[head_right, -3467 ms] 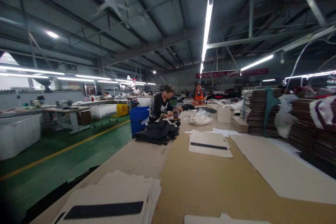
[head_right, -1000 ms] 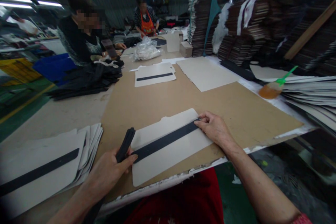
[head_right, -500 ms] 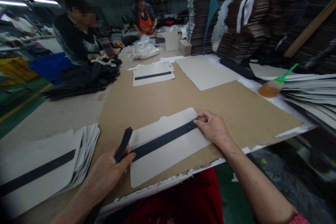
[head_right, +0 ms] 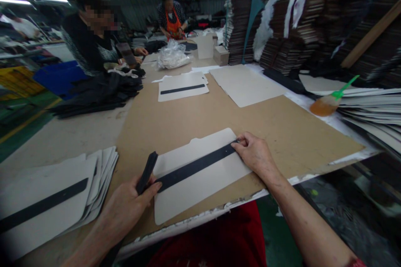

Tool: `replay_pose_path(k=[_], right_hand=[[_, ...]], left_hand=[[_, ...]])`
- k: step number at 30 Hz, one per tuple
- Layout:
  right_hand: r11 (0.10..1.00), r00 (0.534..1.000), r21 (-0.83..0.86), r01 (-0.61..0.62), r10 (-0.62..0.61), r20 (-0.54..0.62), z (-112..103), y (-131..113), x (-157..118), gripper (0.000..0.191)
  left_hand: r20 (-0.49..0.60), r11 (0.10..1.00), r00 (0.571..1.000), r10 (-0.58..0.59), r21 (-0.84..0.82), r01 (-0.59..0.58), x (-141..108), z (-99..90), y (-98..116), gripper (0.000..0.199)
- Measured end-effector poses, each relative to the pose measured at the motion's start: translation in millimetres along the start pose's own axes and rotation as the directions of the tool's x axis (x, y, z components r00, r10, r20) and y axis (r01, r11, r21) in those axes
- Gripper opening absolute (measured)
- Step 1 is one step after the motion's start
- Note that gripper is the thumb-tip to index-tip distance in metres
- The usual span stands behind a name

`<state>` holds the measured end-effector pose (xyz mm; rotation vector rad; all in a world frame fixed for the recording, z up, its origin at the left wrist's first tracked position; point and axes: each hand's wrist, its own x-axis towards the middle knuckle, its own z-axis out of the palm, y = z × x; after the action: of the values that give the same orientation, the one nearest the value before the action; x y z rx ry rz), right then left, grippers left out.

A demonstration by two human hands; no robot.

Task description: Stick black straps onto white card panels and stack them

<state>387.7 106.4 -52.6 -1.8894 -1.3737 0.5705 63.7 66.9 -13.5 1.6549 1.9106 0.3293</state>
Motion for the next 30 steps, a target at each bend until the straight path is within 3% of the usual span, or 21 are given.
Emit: replay_pose_path(k=[8, 14, 18, 24, 30], right_hand=[[0.996, 1.0, -0.088, 0.002, -0.002, -0.005, 1, -2, -1, 0.021], [0.97, 0.984, -0.192, 0.149, -0.164, -0.066, 0, 3, 0, 0.02], [0.956, 0.981, -0.231, 0.181, -0.191, -0.023, -1, 10, 3, 0.022], [0.963, 0.993, -0.241, 0.121, -0.122, 0.01, -2, 13, 4, 0.03], [0.949, 1.0, -0.314, 0.002, 0.003, 0.013, -6, 12, 9, 0.027]], left_hand=[[0.012, 1.0, 1.0, 0.001, 0.015, -0.001, -1, -0.3, 3, 0.022], [-0.018, 0.999, 0.999, 0.04, -0.031, -0.041, -3, 3.8, 2, 0.021], [-0.04, 0.995, 0.997, 0.069, -0.074, -0.072, -7, 6.0, 0, 0.017], [0.006, 0.982, 0.993, 0.115, -0.152, -0.113, -20, 1.6, 4, 0.012], [0.019, 0.981, 0.986, 0.164, -0.107, -0.161, -25, -1.6, 6, 0.01]])
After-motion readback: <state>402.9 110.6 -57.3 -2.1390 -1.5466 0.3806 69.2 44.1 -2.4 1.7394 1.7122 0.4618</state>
